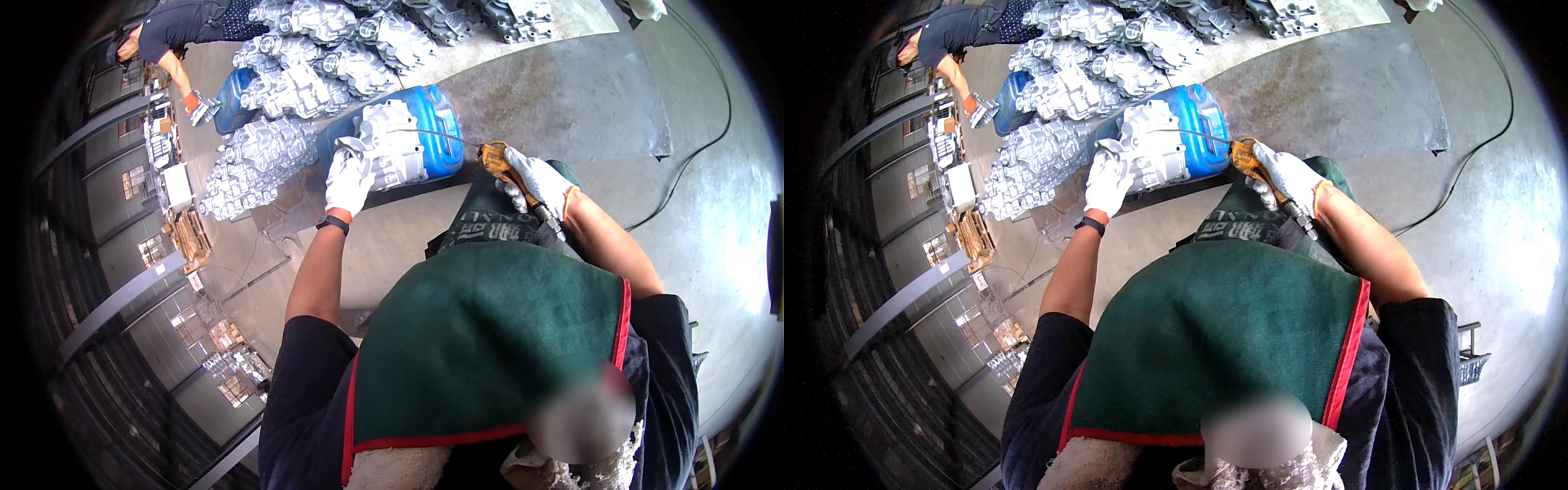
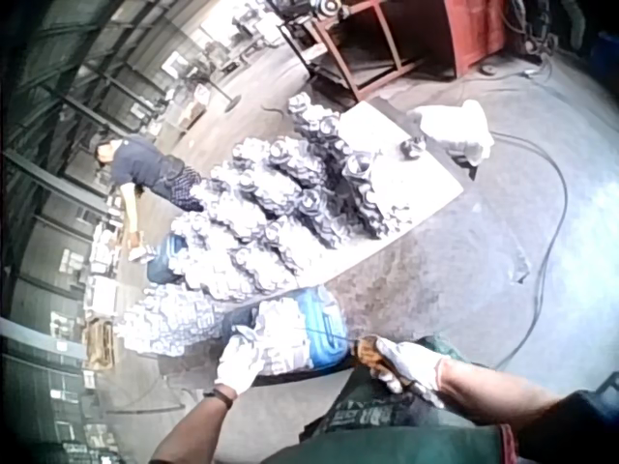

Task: The person uses an air blow gun to remove debris from metal engine components, picking up each casting from a workbench, turning it around to reach all cavities, and placing it back with the other parts.

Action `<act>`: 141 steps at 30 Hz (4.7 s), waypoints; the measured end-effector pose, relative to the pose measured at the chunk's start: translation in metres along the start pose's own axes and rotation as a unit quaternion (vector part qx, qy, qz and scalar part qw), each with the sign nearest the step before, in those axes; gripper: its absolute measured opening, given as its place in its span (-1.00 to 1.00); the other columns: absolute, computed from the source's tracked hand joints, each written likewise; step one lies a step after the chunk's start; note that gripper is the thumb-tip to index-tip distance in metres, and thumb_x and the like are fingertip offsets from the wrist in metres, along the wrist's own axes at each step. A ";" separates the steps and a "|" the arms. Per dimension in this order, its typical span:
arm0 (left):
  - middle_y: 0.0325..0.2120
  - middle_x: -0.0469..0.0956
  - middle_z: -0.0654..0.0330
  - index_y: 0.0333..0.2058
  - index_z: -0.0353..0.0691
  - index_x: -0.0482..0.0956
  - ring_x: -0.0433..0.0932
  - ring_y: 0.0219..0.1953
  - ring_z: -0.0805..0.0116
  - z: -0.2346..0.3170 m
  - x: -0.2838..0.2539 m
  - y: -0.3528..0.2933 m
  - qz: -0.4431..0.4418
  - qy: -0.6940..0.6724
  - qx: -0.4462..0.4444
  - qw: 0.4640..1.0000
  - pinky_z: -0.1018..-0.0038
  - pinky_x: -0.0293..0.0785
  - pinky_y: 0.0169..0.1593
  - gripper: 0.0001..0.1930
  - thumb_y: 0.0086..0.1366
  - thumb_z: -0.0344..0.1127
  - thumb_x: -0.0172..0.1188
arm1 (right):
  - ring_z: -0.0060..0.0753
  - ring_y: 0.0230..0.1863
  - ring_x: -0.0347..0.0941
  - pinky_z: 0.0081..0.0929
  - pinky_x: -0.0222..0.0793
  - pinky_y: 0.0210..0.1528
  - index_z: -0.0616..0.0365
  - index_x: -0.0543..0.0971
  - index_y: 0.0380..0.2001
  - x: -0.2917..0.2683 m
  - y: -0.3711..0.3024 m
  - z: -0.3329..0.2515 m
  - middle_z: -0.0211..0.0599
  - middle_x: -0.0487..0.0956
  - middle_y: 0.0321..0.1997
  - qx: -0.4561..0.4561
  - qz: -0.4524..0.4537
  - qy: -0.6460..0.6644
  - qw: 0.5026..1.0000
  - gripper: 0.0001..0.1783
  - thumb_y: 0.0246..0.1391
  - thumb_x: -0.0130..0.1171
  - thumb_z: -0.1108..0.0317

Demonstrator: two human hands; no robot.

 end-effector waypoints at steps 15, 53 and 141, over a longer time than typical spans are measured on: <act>0.15 0.22 -0.18 0.07 -0.31 0.31 0.14 0.23 -0.09 0.007 -0.009 0.000 -0.007 -0.006 -0.015 1.000 0.23 0.09 0.26 -0.38 0.06 -0.17 0.23 | -0.65 -0.76 0.20 -0.67 0.11 -0.76 0.15 0.45 -0.30 0.000 0.002 -0.009 -0.47 0.39 -0.63 0.011 -0.007 -0.009 1.000 -0.46 0.27 -0.29 -0.11; -0.25 0.54 0.14 -0.17 -0.24 0.44 0.54 -0.21 0.30 -0.099 0.008 -0.011 0.106 -0.268 -0.191 0.938 0.43 0.49 -0.12 -0.55 -0.14 -0.56 0.23 | -0.54 -0.55 0.40 -0.60 0.33 -0.45 0.24 0.48 -0.29 -0.002 -0.040 -0.053 -0.37 0.49 -0.55 -0.059 -0.019 -0.061 0.996 -0.44 0.18 -0.05 -0.14; -0.11 0.50 0.11 0.13 -0.30 0.23 0.52 -0.11 0.30 -0.082 0.057 0.046 0.259 -0.831 -0.189 0.454 0.50 0.45 -0.04 -0.29 -0.08 -0.58 0.25 | -0.30 -0.38 0.45 -0.35 0.41 -0.35 0.10 0.41 -0.02 0.103 -0.048 -0.119 -0.17 0.51 -0.30 -0.174 0.097 -0.086 0.976 -0.41 0.09 0.03 -0.15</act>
Point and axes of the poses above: each hand's wrist, its own y-axis towards the middle knuckle, its own x-axis out of the palm, z = x × y, the point moved 10 cm from there along y, towards the middle knuckle
